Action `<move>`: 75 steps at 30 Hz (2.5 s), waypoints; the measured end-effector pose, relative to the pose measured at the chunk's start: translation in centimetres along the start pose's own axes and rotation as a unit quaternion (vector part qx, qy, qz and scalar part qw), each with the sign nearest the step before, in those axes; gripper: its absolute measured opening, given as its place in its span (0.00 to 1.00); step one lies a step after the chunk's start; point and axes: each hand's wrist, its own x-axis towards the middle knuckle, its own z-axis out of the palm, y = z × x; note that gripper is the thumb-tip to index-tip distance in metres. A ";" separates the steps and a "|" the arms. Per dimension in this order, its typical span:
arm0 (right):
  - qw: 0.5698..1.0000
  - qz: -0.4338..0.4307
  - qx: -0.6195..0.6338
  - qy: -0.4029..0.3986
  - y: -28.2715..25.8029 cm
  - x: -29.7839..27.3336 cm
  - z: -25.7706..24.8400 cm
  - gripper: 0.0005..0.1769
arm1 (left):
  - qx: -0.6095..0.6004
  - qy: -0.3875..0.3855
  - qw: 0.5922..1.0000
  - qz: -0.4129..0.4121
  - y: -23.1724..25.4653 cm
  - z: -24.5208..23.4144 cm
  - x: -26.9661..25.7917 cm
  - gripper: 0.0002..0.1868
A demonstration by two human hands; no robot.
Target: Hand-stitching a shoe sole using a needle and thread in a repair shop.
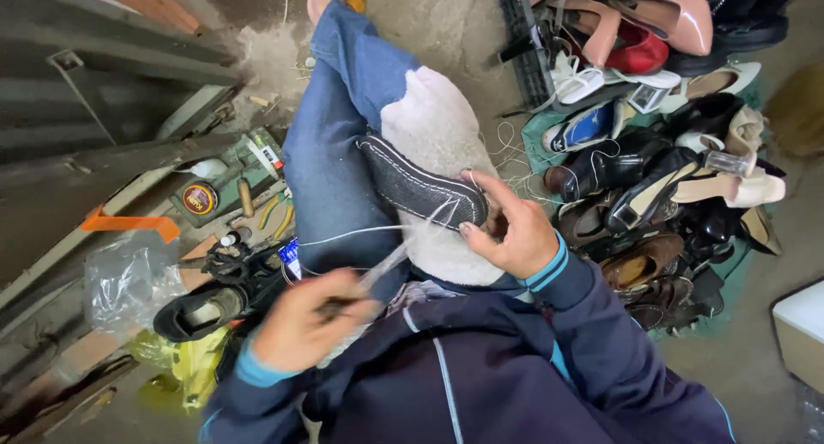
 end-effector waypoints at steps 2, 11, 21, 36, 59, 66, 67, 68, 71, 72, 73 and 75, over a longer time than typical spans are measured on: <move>0.999 0.006 0.043 -0.030 -0.1 0.3 -0.4 0.37 | 0.115 0.165 0.965 -0.170 -2.7 -2.5 -4.6 0.08; 0.993 0.028 0.087 -0.072 -0.4 1.0 -1.1 0.38 | 0.532 0.261 0.574 -0.565 -15.2 -10.3 -19.4 0.20; 0.994 0.005 0.111 -0.014 -0.2 0.7 -0.7 0.40 | 0.339 0.425 0.833 0.097 -1.4 4.8 5.6 0.27; 0.795 0.078 0.591 0.116 6.4 -0.7 -3.3 0.21 | 0.166 0.283 0.936 0.129 -1.3 9.1 7.3 0.15; 0.985 -0.097 0.087 0.116 2.8 -0.9 2.5 0.28 | 0.286 0.269 0.913 0.107 -2.3 9.2 9.4 0.14; 0.978 -0.058 0.125 0.156 1.3 -3.1 1.3 0.18 | 0.283 0.273 0.910 0.134 3.7 8.5 5.9 0.18; 0.979 -0.045 0.142 0.141 0.3 -3.7 0.6 0.19 | 0.267 0.237 0.923 0.145 4.2 8.6 5.0 0.18; 0.979 -0.031 0.158 0.126 -0.5 -4.3 0.0 0.20 | 0.252 0.200 0.934 0.155 4.6 8.9 4.2 0.19; 0.966 0.001 0.232 0.117 -1.5 -6.4 -1.3 0.17 | 0.264 0.207 0.925 0.179 6.6 10.1 2.6 0.19; 0.965 -0.001 0.229 0.124 -2.4 -7.1 -1.7 0.17 | 0.264 0.204 0.924 0.186 6.9 10.4 2.2 0.19; 0.966 -0.013 0.217 0.140 -3.4 -7.8 -2.0 0.20 | 0.271 0.208 0.915 0.214 7.1 10.8 1.9 0.19; 0.965 -0.028 0.204 0.160 -4.7 -9.1 -2.5 0.25 | 0.279 0.210 0.904 0.246 7.5 11.3 1.3 0.19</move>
